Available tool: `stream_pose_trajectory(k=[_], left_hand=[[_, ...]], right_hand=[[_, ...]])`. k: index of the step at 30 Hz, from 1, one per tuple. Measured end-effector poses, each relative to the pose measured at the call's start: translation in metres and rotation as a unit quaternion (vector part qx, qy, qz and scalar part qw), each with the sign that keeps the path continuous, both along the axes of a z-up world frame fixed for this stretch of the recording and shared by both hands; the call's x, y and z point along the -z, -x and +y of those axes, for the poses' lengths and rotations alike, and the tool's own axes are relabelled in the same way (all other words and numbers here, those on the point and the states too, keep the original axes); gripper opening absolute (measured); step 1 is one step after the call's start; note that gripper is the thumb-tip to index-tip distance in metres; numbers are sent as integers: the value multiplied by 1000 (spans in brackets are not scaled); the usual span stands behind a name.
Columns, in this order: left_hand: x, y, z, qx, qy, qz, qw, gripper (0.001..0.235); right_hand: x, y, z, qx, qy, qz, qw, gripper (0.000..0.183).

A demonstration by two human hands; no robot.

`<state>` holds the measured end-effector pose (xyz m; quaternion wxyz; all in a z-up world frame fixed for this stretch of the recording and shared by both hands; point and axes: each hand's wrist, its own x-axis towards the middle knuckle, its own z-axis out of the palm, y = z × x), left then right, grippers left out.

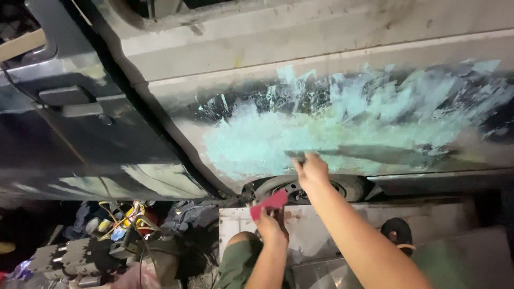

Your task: The person scrapes a light-colored substance off the side of a dark vehicle using a red scraper and a metal tool. They repeatedly switch between the two tools to remove the material from the car's surface.

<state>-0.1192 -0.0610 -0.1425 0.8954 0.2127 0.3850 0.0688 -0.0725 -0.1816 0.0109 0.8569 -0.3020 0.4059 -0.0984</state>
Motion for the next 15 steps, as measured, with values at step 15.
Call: stream_pose_trajectory(k=[15], left_hand=[[26, 11, -33, 86, 42, 99, 990, 28]], right_hand=[[-195, 61, -8, -28, 89, -227, 969, 12]])
